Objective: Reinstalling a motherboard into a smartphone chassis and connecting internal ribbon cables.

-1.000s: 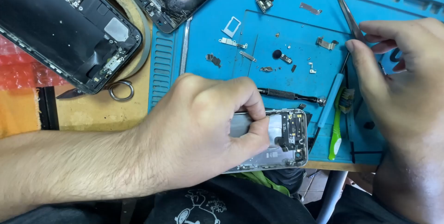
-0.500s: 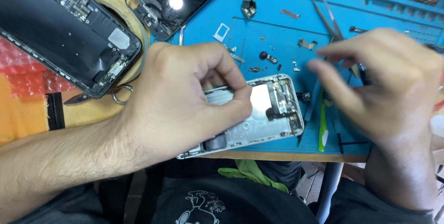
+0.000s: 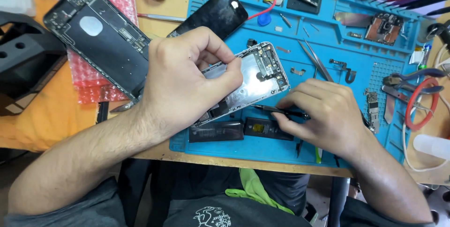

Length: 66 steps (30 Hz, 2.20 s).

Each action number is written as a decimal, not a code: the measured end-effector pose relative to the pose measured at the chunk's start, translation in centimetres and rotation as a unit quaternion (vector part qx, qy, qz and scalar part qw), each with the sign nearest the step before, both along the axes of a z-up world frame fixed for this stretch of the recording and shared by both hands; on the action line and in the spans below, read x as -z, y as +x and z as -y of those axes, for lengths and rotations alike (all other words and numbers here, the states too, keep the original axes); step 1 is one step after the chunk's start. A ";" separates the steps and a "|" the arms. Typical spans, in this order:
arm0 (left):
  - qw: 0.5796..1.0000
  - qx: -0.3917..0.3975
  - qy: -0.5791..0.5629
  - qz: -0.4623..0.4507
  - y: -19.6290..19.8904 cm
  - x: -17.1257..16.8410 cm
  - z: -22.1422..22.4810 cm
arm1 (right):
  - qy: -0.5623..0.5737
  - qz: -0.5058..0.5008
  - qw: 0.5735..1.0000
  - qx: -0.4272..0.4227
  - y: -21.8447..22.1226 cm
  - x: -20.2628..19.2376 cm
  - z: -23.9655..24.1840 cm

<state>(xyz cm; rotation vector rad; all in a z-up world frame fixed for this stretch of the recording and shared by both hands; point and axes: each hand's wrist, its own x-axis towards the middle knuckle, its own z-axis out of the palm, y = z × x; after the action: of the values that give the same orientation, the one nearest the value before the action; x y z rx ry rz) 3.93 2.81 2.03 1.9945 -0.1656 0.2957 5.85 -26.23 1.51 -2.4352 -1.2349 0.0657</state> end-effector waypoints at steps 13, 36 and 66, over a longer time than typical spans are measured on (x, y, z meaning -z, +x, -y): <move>0.991 0.020 0.099 0.085 -0.6 1.8 0.4 | 0.177 -0.281 0.930 0.156 -1.5 -0.6 2.0; 0.995 -0.011 0.099 -0.025 0.1 3.5 -0.1 | 0.081 -0.136 0.943 0.294 -3.4 -12.8 11.5; 0.974 -0.114 0.115 -0.155 -0.7 3.4 1.1 | -0.137 -0.326 0.798 0.487 22.5 -5.3 27.5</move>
<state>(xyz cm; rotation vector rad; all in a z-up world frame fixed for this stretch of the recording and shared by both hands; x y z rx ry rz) 3.24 1.72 -1.32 2.2657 0.2404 0.1093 28.36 -53.70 6.84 -2.6089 0.3960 0.7396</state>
